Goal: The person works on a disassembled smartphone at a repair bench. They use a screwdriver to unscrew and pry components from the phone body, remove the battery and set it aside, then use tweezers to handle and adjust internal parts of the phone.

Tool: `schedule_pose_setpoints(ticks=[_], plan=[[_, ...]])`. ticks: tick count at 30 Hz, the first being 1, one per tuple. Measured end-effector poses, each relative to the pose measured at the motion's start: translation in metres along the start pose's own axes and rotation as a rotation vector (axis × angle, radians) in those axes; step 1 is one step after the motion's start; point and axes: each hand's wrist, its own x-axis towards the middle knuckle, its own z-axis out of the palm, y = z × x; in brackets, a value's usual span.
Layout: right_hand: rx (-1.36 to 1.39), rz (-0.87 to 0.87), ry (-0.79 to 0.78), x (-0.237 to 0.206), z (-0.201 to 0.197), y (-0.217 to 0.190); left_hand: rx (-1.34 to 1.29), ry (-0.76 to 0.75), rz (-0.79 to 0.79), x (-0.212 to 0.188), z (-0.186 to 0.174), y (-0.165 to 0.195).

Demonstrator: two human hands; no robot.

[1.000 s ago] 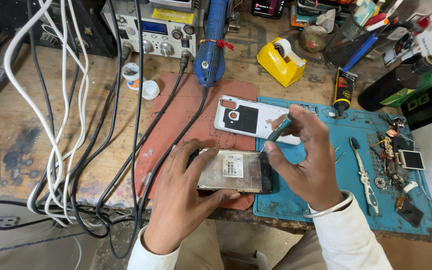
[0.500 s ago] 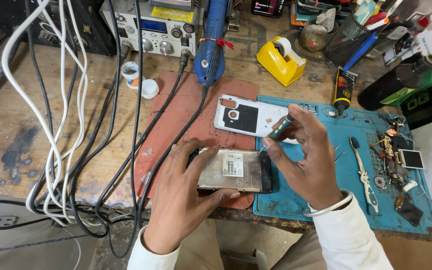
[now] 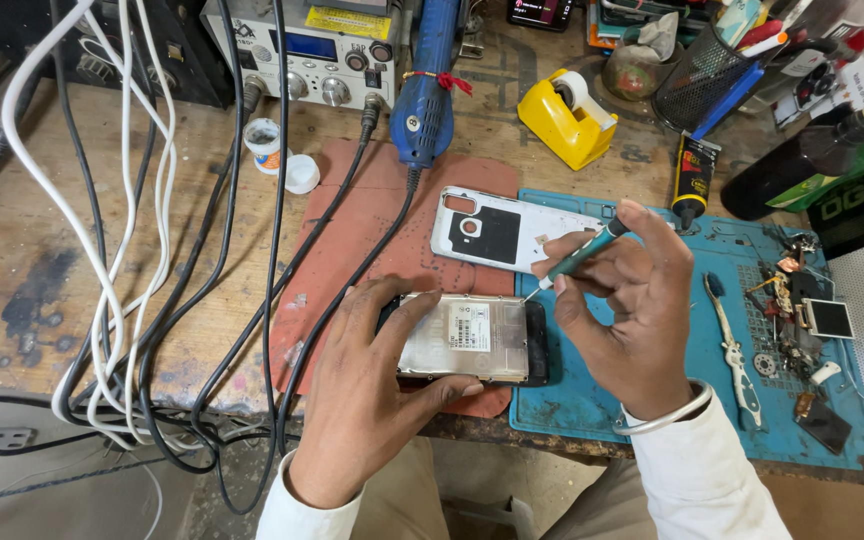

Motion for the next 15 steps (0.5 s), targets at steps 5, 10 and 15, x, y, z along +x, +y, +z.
schedule_pose_setpoints(ticks=[5, 10, 15], plan=[[0.006, -0.018, 0.027, 0.0, -0.0002, 0.001, 0.0, 0.003, 0.003, -0.0005, 0.0005, -0.0002], [-0.018, -0.016, 0.053, 0.0003, -0.001, 0.0005, -0.003, -0.006, -0.003, 0.0001, 0.0, -0.0005], [-0.049, 0.053, 0.101, 0.0012, -0.0018, 0.0013, -0.002, -0.001, -0.009, 0.0, -0.0008, 0.0004]])
